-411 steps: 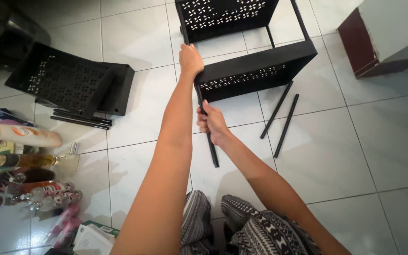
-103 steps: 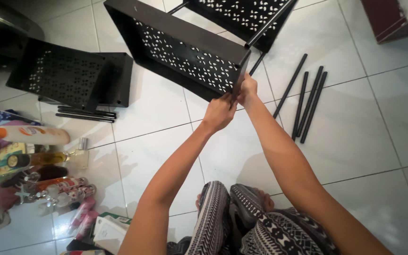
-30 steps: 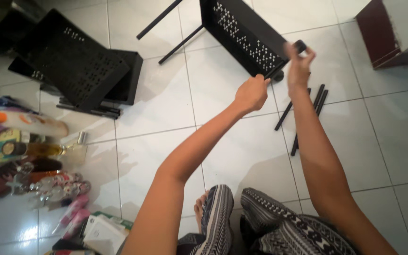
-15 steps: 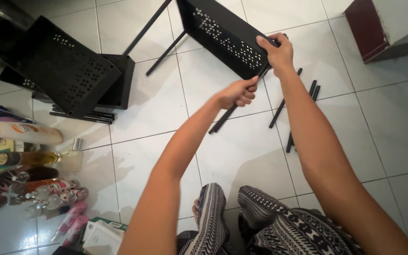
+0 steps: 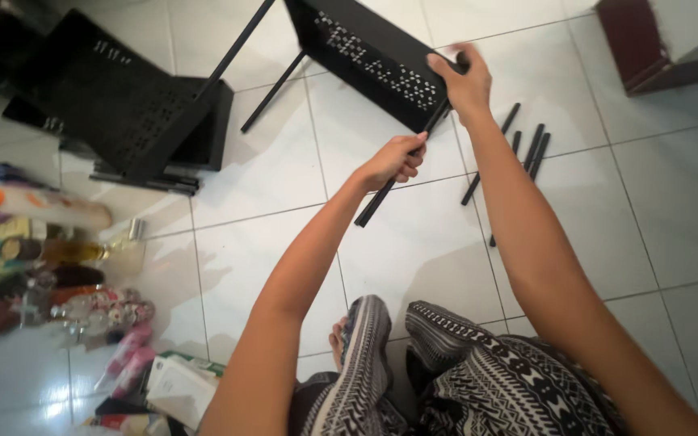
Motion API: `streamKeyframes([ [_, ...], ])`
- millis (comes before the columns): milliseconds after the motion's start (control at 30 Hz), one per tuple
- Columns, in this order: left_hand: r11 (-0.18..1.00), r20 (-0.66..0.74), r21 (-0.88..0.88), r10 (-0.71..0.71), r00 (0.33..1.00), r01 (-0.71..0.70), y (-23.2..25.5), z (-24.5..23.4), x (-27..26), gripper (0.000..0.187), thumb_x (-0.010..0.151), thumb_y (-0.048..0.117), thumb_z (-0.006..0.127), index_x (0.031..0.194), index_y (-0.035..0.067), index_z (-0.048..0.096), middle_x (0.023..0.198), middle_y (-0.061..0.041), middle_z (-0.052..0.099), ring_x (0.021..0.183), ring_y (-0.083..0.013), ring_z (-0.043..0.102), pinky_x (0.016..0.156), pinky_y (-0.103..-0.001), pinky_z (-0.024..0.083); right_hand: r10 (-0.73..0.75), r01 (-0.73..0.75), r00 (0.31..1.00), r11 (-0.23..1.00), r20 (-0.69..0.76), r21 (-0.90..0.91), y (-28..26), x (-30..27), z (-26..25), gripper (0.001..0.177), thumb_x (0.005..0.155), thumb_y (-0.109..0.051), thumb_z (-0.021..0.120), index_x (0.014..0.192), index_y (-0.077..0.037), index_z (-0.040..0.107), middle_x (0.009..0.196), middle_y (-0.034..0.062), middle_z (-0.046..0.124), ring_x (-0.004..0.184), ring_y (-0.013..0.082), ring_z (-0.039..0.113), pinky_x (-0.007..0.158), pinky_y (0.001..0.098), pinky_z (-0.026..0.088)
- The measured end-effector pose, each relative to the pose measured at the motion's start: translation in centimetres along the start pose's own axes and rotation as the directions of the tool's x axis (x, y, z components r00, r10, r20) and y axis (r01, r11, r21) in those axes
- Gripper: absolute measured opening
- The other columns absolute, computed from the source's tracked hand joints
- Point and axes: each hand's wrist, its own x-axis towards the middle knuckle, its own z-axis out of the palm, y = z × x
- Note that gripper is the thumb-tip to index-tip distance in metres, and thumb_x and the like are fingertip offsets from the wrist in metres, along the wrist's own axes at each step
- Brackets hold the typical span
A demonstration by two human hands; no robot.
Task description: The person assembles a black plastic shelving unit by inserting legs into the side panels. After assembling the unit, the person wipes the surface of the shelves with a cloth.
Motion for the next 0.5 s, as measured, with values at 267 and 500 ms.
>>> streamKeyframes([
  [267,0.44,-0.408,0.879,0.497,0.766,0.183,0.8,8.0,-1.0,0.037,0.108,0.026,0.034,0.103,-0.005,0.053,0.081,-0.029,0.071,0.079,-0.0461,0.07,0.075,-0.054,0.054,0.509,-0.534,0.828,0.843,-0.234,-0.057,-2.9,-4.8,0.6,0.088,0.085,-0.052,0.087,0.138,-0.005,0.034,0.144,0.0277,0.033,0.125,0.0356,0.051,0.092,0.0437,0.055],
  [500,0.55,-0.388,0.83,0.447,0.806,0.094,-0.3,7.8,-0.2,0.043,0.11,0.029,0.04,0.089,-0.002,0.061,0.083,-0.03,0.069,0.078,-0.0469,0.067,0.073,-0.052,0.052,-0.429,0.616,0.773,0.33,0.468,-0.715,-4.4,-1.7,3.5,0.081,0.089,-0.045,0.081,0.143,-0.001,0.042,0.131,0.0248,0.052,0.117,0.0409,0.055,0.094,0.0494,0.049],
])
